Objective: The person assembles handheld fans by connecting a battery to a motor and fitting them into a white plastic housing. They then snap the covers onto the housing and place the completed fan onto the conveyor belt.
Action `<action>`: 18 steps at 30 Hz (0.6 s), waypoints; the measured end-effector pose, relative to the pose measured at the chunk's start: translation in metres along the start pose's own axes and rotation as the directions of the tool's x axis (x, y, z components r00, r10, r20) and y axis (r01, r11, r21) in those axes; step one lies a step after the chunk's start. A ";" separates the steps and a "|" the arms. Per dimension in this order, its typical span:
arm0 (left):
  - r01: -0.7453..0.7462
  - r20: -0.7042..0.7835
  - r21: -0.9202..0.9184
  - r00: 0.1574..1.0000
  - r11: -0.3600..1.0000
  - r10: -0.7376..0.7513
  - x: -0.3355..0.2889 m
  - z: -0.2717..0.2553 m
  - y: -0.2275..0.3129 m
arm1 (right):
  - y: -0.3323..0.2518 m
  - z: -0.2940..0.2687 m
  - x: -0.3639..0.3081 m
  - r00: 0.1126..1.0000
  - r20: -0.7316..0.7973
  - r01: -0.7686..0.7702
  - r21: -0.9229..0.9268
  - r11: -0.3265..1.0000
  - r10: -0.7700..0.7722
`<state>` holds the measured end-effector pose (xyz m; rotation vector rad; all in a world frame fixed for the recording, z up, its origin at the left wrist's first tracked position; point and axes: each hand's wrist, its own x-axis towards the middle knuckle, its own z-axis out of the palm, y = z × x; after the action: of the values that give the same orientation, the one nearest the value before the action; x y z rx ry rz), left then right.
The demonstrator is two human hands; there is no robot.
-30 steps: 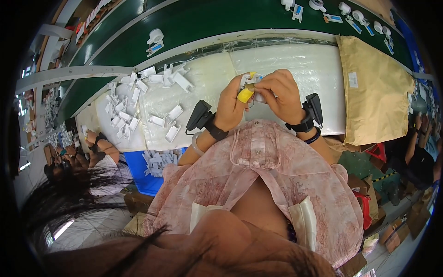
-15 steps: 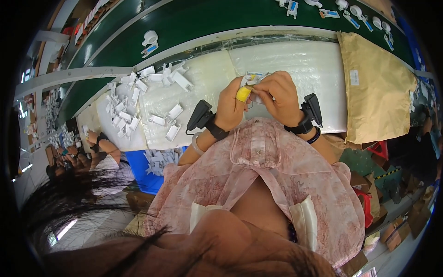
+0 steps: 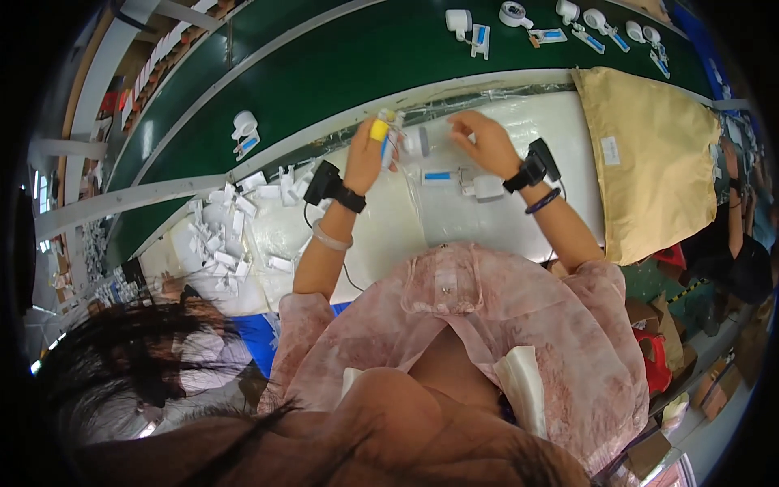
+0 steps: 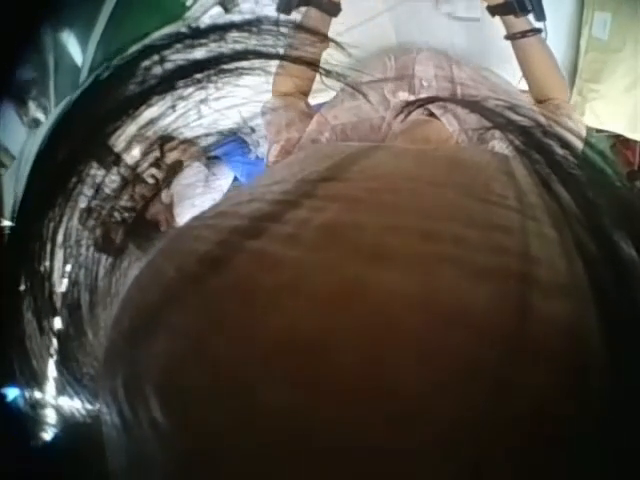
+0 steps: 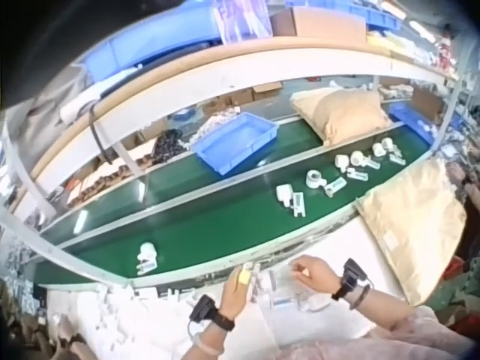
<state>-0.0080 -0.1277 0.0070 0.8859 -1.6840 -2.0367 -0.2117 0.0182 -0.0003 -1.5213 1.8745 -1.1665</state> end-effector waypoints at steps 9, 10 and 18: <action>-0.049 -0.336 0.885 0.621 0.463 0.708 0.098 -0.090 -0.020 | 0.111 -0.044 0.133 0.966 0.014 0.163 -0.811 0.562 -0.260; -0.079 -0.350 0.853 0.646 0.516 0.678 0.092 -0.087 -0.020 | 0.117 -0.048 0.143 0.929 0.092 0.241 -0.886 0.397 -0.360; -0.128 -0.475 0.327 0.834 0.936 0.280 -0.014 -0.035 -0.071 | 0.133 -0.054 0.192 0.926 0.327 0.374 -0.864 0.337 -0.191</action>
<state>0.0338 -0.1286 -0.0612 1.1591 -1.6828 -1.2745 -0.3828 -0.1417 -0.0512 -2.5074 2.3103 0.1222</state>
